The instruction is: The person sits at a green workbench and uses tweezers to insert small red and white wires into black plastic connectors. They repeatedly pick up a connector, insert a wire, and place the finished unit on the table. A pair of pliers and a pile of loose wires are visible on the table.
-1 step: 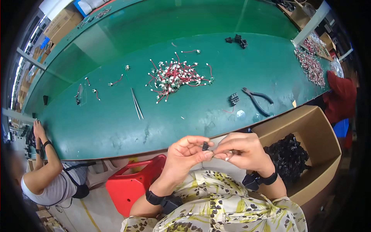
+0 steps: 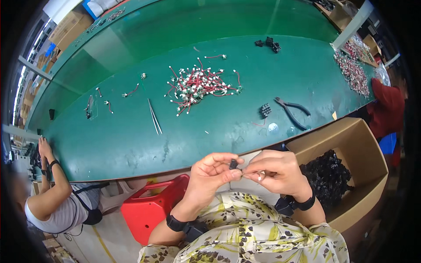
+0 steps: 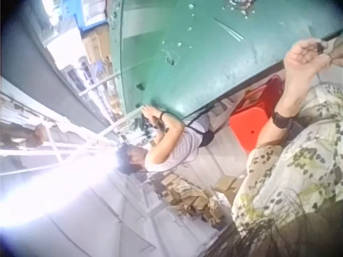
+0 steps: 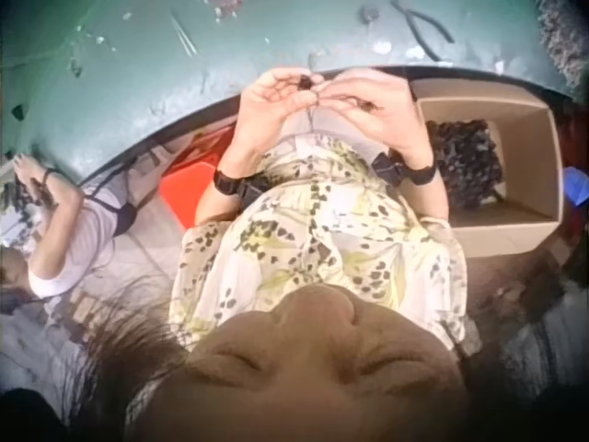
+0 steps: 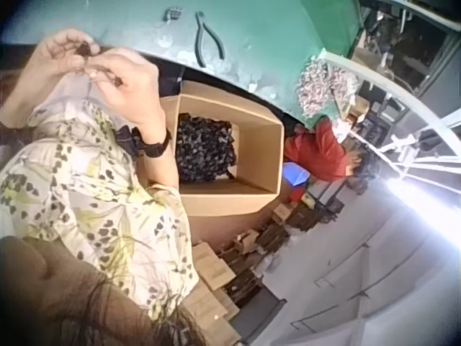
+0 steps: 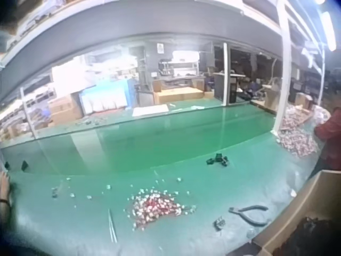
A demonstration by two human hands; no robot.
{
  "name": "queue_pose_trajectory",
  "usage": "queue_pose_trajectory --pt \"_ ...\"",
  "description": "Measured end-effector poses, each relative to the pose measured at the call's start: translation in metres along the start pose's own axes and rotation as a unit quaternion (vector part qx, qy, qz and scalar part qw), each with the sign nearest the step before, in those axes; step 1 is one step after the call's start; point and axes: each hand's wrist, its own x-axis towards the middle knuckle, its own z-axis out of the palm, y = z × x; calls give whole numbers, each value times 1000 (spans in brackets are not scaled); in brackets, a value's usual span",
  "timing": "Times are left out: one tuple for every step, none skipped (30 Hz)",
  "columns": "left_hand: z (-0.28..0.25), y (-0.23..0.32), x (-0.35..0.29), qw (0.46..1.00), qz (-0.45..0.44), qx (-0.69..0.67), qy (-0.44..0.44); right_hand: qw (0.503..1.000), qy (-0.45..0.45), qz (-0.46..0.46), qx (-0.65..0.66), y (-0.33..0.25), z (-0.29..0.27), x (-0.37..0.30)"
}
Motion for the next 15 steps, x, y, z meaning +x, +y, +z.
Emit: queue_pose_trajectory --pt "1 -3 0 1000 9 -15 -4 999 53 -2 -10 -2 4 -5" --pt "1 -5 2 999 21 -29 -10 994 107 -6 -22 -6 6 -7" --pt "1 -7 4 997 28 -60 -33 986 160 -11 -33 -9 9 -9" --pt "1 -10 6 994 35 -92 -56 982 183 -28 -35 -6 10 -9" --pt "0 -14 7 989 40 -123 -78 982 184 -26 -27 -7 13 -11" --pt "-1 -17 8 988 40 -122 -83 982 186 -23 -18 -10 18 -13" --pt "-2 -21 10 988 40 -121 -88 982 187 -21 -9 -11 21 -14" --pt "-2 -23 10 987 39 -123 -94 981 192 -23 -2 -10 24 -16" --pt "-1 -23 9 988 31 -121 -95 979 199 -29 -11 -9 25 -17" --pt "0 -19 9 988 23 -118 -96 978 205 -35 -20 -7 25 -18" --pt "1 -18 9 988 17 -115 -98 976 211 -42 -30 -6 24 -18" --pt "1 -20 10 990 25 -103 -94 977 205 -46 -33 -5 24 -18" --pt "0 -21 10 991 33 -91 -91 978 199 -50 -36 -5 23 -18" --pt "0 -22 11 992 42 -79 -88 979 193 -55 -40 -4 22 -17" --pt "0 -22 11 993 47 -66 -83 980 188 -52 -48 -4 22 -17"
